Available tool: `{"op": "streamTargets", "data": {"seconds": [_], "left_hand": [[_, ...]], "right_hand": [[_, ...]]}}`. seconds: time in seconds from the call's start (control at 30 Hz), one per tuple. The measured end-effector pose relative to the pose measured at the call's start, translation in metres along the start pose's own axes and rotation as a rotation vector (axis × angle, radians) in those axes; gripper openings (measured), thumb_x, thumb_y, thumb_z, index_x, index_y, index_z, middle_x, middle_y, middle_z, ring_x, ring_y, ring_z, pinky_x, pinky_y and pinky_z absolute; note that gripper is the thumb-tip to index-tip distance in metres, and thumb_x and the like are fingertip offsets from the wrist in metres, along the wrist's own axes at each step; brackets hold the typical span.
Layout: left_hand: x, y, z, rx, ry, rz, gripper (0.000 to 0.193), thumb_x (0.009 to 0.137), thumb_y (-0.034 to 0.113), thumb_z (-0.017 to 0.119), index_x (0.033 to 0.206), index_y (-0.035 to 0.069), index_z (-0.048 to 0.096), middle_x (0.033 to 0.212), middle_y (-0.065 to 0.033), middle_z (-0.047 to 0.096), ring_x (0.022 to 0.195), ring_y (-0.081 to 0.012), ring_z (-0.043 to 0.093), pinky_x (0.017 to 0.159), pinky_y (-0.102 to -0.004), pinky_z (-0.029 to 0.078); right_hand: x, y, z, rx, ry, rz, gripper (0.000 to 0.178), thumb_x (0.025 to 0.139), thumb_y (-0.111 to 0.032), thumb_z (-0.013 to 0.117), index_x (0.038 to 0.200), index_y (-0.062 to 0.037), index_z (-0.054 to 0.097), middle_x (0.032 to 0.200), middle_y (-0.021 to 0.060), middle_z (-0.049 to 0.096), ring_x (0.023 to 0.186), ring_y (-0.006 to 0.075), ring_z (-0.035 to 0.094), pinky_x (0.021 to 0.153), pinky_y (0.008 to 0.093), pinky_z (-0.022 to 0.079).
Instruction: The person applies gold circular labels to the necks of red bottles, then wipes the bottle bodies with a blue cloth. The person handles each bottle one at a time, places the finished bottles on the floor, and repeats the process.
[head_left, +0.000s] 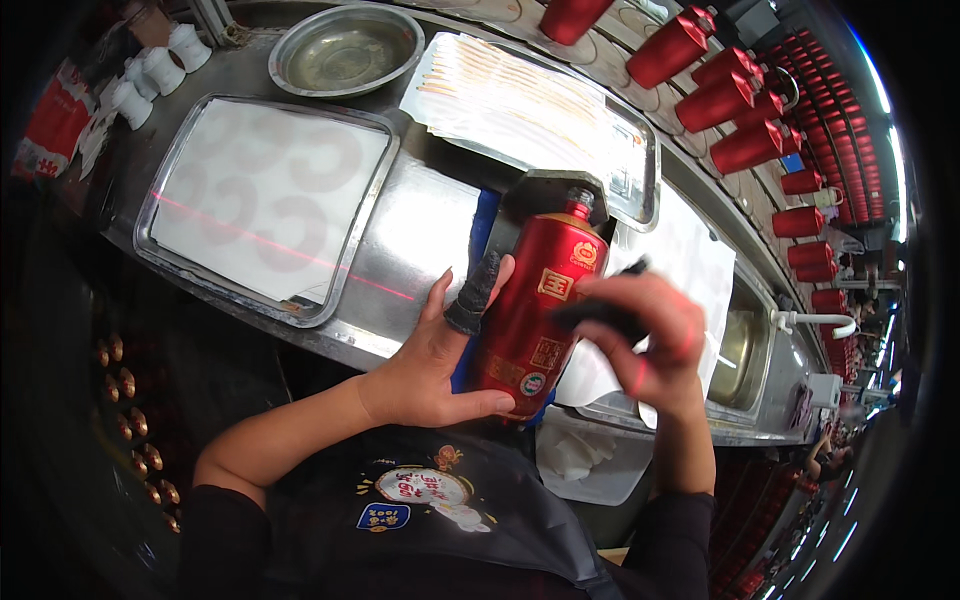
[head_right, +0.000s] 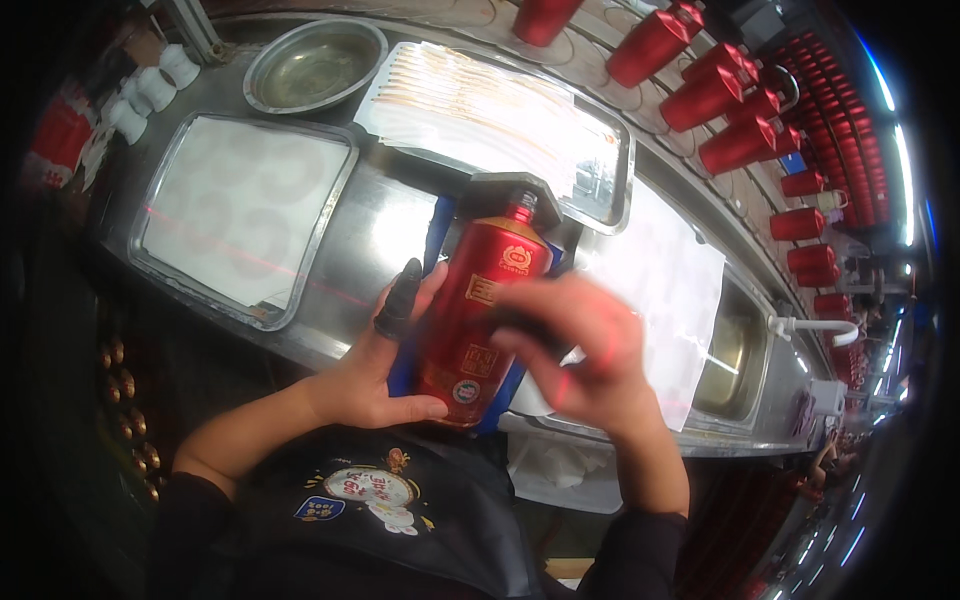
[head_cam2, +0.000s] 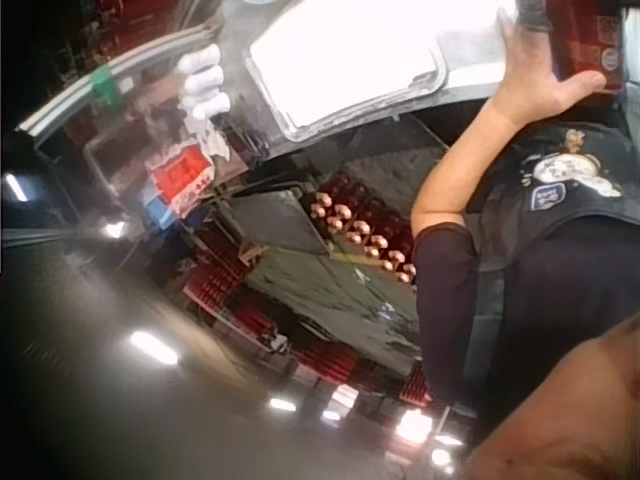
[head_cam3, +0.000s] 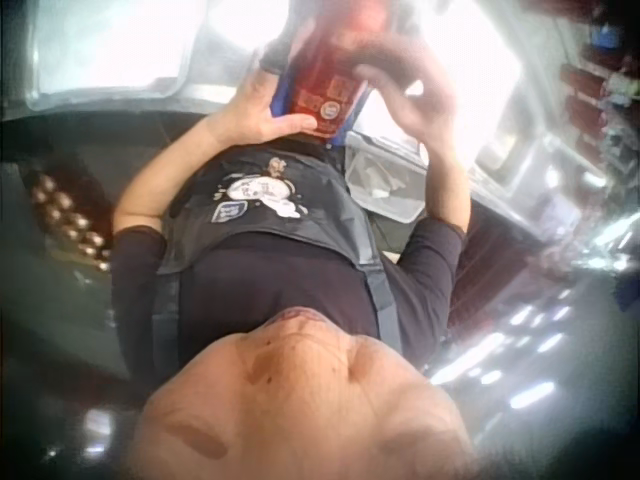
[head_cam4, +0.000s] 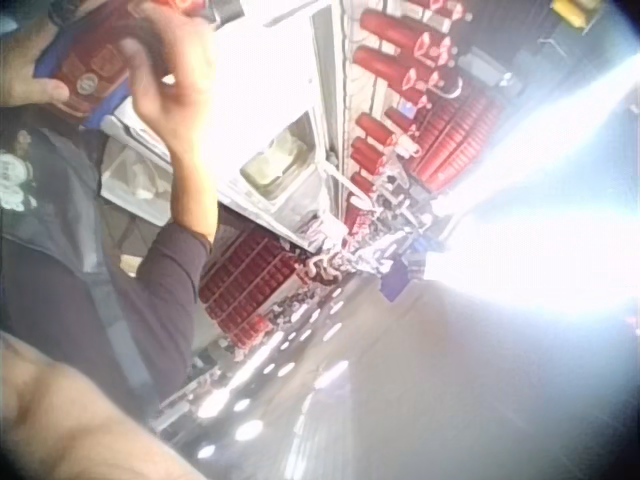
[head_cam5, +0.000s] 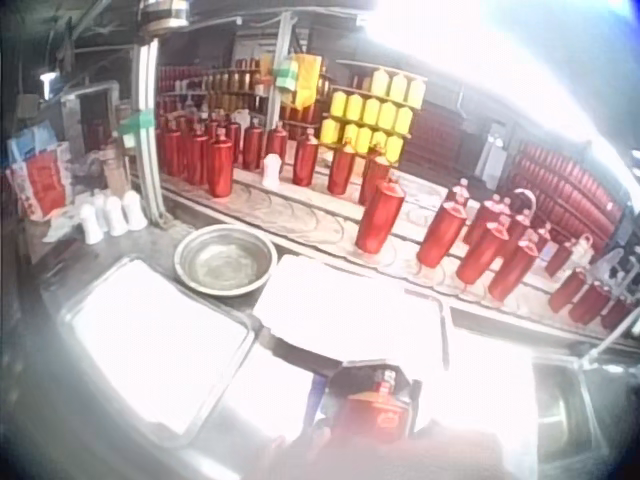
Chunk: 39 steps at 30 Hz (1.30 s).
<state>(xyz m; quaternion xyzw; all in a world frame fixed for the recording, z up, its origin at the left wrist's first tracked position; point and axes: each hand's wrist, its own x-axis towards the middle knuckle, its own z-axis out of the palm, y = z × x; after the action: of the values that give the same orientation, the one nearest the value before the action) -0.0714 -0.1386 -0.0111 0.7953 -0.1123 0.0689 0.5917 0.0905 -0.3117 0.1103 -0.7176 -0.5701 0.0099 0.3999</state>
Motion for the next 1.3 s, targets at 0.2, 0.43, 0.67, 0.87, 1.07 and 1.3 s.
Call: {"op": "streamTargets", "data": {"seconds": [0.2, 0.43, 0.67, 0.87, 1.07, 1.3], "left_hand": [[0.003, 0.004, -0.001, -0.073, -0.023, -0.054, 0.113, 0.085, 0.046, 0.077, 0.164, 0.011, 0.005, 0.17, -0.0188, 0.011, 0.156, -0.0356, 0.017, 0.121, -0.0605, -0.003], [0.02, 0.011, -0.006, 0.15, 0.031, -0.011, 0.073, 0.095, 0.057, 0.06, 0.152, 0.014, 0.048, 0.168, -0.0225, 0.017, 0.154, -0.0416, 0.02, 0.118, -0.0659, 0.001], [0.045, 0.006, -0.018, 0.271, -0.009, -0.045, 0.07, 0.104, 0.057, 0.04, 0.155, 0.008, 0.042, 0.167, -0.025, 0.018, 0.155, -0.0391, 0.02, 0.118, -0.0641, -0.005], [0.03, 0.005, -0.013, 0.098, 0.115, -0.043, 0.064, 0.104, 0.05, 0.046, 0.152, 0.007, 0.047, 0.167, -0.0259, 0.02, 0.154, -0.0401, 0.022, 0.119, -0.0644, 0.001], [0.014, 0.004, -0.013, 0.025, 0.155, -0.012, 0.068, 0.107, 0.041, 0.048, 0.156, -0.004, 0.033, 0.167, -0.0231, 0.023, 0.154, -0.0345, 0.025, 0.123, -0.0452, 0.018], [-0.002, -0.002, -0.005, -0.122, 0.16, 0.019, 0.078, 0.104, 0.045, 0.052, 0.157, -0.006, 0.027, 0.167, -0.0238, 0.022, 0.154, -0.033, 0.023, 0.124, -0.0435, 0.017]], "right_hand": [[0.041, 0.017, 0.003, -0.21, 0.119, 0.073, 0.027, 0.08, 0.001, 0.076, 0.106, -0.0021, 0.068, 0.087, 0.0129, 0.067, 0.076, 0.0262, 0.068, 0.069, 0.0334, 0.054], [-0.065, 0.0, 0.036, -0.071, 0.264, 0.146, 0.034, 0.08, -0.001, 0.081, 0.111, 0.0008, 0.066, 0.091, 0.0116, 0.071, 0.079, 0.0156, 0.07, 0.07, 0.0273, 0.055], [-0.049, 0.022, 0.025, 0.013, 0.473, 0.283, 0.027, 0.085, -0.003, 0.078, 0.11, -0.0005, 0.066, 0.089, 0.0108, 0.069, 0.082, 0.0183, 0.069, 0.072, 0.0276, 0.055], [-0.041, 0.013, 0.025, -0.055, 0.402, 0.132, 0.025, 0.082, 0.001, 0.077, 0.106, -0.0005, 0.068, 0.089, 0.0122, 0.071, 0.076, 0.0204, 0.069, 0.07, 0.0291, 0.054], [-0.033, 0.022, 0.019, -0.423, 0.334, -0.045, 0.023, 0.08, -0.001, 0.076, 0.102, -0.0048, 0.07, 0.078, 0.0071, 0.059, 0.071, 0.0244, 0.061, 0.064, 0.0327, 0.052], [-0.083, -0.043, 0.055, -0.103, 0.205, -0.352, 0.021, 0.063, -0.014, 0.075, 0.081, -0.0077, 0.066, 0.074, 0.0015, 0.051, 0.074, 0.0203, 0.058, 0.062, 0.0325, 0.049]]}}
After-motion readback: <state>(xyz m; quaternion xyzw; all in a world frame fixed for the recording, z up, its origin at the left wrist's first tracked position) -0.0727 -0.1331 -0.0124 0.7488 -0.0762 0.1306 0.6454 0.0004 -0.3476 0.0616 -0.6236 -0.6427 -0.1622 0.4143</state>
